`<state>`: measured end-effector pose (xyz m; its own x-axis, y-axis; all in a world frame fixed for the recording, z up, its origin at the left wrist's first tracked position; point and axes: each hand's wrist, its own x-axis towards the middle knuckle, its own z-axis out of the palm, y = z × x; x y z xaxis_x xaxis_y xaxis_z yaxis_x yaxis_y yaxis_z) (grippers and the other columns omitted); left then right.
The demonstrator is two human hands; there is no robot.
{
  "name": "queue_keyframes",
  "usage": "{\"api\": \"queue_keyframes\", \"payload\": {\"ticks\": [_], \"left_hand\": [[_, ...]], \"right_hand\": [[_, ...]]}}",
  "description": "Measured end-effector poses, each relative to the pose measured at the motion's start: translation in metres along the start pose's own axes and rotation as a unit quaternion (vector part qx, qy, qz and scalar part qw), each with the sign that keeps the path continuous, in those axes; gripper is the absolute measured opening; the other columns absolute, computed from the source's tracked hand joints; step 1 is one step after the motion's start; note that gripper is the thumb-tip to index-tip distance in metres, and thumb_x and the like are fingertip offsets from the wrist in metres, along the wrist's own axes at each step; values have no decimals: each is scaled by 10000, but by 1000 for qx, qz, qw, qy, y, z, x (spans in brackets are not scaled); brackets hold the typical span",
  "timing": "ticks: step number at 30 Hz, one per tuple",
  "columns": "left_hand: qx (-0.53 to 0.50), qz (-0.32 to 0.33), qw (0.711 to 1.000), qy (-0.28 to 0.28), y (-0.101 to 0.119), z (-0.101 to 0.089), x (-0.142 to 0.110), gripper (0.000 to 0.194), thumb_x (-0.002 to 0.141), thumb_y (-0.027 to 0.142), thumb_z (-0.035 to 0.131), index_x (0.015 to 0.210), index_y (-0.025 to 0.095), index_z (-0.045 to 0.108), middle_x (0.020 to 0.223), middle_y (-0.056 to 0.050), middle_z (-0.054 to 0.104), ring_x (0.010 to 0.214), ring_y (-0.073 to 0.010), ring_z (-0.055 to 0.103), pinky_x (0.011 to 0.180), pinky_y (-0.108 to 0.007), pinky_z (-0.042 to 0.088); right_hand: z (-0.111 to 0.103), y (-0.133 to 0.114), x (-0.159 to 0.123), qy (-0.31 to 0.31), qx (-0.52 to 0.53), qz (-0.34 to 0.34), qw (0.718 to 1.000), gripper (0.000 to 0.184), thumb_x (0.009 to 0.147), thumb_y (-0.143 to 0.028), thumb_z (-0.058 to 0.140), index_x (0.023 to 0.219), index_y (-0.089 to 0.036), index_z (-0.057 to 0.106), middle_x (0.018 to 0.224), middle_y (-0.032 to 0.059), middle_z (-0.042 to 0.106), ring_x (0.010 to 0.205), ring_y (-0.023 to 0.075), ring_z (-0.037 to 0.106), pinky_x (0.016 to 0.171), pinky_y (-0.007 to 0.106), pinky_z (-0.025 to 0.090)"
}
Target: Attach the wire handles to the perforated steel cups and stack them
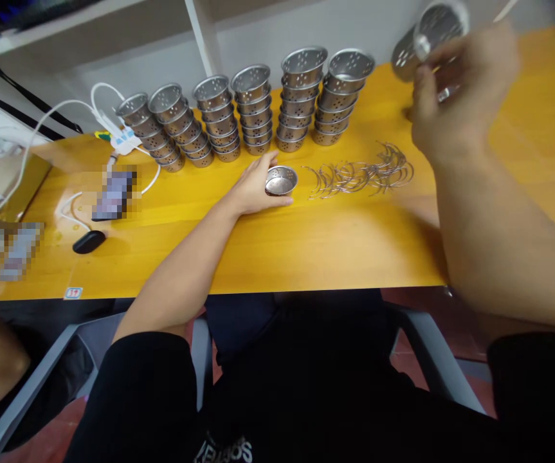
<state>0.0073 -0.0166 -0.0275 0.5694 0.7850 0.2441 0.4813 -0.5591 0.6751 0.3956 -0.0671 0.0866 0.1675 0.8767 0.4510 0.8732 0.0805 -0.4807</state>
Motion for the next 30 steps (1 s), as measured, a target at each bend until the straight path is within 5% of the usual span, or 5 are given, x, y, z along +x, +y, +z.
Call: {"api": "queue_keyframes", "payload": {"ticks": [3,6,21,26,30], "left_hand": [[21,-21,1000,7,2,-3,-1,1299,779,445,1152,1883,243,499,1877,-271,691,1783,-545,682,1564,-777,495],[15,-7,1000,19,-2,-4,2,1273,795,409,1104,1885,260,462,1934,-254,636,1817,-537,654,1582,-759,479],[-10,41,998,52,-22,7,10,1304,871,499,1076,1937,350,339,1963,-201,577,1840,-510,616,1593,-719,476],[-11,45,997,58,-22,7,11,1235,900,524,1037,1910,339,350,1966,-197,565,1838,-486,617,1583,-690,489],[-13,56,996,70,-12,3,10,1090,886,484,992,1820,301,461,1884,-194,645,1763,-460,671,1538,-659,539]], "right_hand": [[10,5,6,-29,-37,46,998,288,1268,-221,760,1505,-146,906,1550,275,845,1349,368,809,1245,505,614],[22,4,6,-88,-66,61,992,256,1248,-177,875,1476,-84,944,1467,276,907,1251,309,851,1107,414,619],[34,-9,-1,-145,-50,83,985,306,1272,-298,922,1443,-51,976,1326,242,939,1052,236,790,991,397,558],[34,3,3,-91,-46,38,994,283,1258,-209,855,1509,-91,916,1585,297,838,1250,308,808,1222,435,584],[28,-1,-4,-11,48,-73,996,192,1229,-257,736,1334,-221,893,1392,242,846,1191,359,795,1266,545,635]]}}
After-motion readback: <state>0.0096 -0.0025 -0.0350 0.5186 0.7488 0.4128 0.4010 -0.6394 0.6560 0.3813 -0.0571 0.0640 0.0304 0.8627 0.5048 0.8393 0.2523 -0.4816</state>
